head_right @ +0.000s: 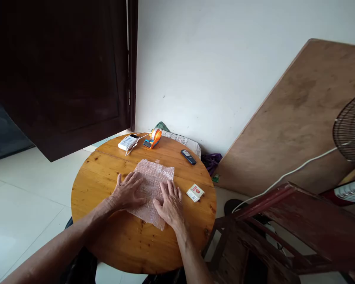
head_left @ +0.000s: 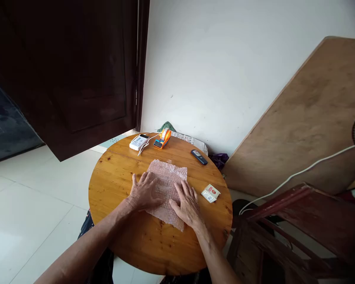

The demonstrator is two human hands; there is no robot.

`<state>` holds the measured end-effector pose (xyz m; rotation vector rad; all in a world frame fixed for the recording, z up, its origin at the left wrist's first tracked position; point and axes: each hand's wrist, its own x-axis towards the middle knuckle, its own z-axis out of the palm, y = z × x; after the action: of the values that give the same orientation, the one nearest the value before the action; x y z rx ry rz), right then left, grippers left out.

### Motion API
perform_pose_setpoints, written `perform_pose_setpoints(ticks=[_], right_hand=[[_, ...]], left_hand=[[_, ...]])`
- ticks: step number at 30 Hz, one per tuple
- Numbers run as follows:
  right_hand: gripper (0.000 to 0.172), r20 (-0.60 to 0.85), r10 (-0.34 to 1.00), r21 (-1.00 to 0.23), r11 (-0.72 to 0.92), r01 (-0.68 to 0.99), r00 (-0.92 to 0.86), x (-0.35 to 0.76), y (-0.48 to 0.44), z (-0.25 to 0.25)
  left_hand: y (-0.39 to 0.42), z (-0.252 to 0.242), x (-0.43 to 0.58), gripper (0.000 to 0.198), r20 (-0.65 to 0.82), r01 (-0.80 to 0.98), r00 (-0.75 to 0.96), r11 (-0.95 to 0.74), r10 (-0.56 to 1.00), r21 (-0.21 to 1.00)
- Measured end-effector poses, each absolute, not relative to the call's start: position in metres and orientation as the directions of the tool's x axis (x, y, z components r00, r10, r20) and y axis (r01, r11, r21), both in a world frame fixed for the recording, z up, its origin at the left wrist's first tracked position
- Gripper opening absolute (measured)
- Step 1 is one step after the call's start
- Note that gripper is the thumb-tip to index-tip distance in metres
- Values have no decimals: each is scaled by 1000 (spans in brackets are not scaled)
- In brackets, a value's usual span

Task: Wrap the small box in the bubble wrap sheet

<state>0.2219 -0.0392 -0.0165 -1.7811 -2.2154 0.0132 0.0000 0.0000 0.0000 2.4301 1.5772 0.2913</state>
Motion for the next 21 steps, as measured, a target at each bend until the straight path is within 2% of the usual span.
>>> perform_pose_setpoints(ticks=[5,8,11,14,16,19,21], right_hand=[[65,260,946,-277,266,924,-194,225,-40,-16],[57,334,926,-360,296,885,-174,230,-39,-19],[50,394,909,-418,310,854,-138,234,-37,-24],[44,435,895,-447,312,838,-101,233,-38,-25],[41,468,878,-437,325,839,-97,231,-40,-20],[35,546,832,-347,332,877,-99,235,-45,-4],[33,596,802,-288,260,922,-40,244,-47,10]], left_hand=[[-12,1,0,86,65,892,359,-363,931,271],[-30,4,11,78,120,897,337,-357,934,261],[-49,1,28,71,137,830,457,-477,879,289],[-59,-3,40,74,108,774,541,-544,834,326],[-60,-1,42,73,75,746,586,-574,807,339],[-54,6,38,67,42,705,647,-619,761,346],[-50,11,34,67,30,697,657,-622,753,356]])
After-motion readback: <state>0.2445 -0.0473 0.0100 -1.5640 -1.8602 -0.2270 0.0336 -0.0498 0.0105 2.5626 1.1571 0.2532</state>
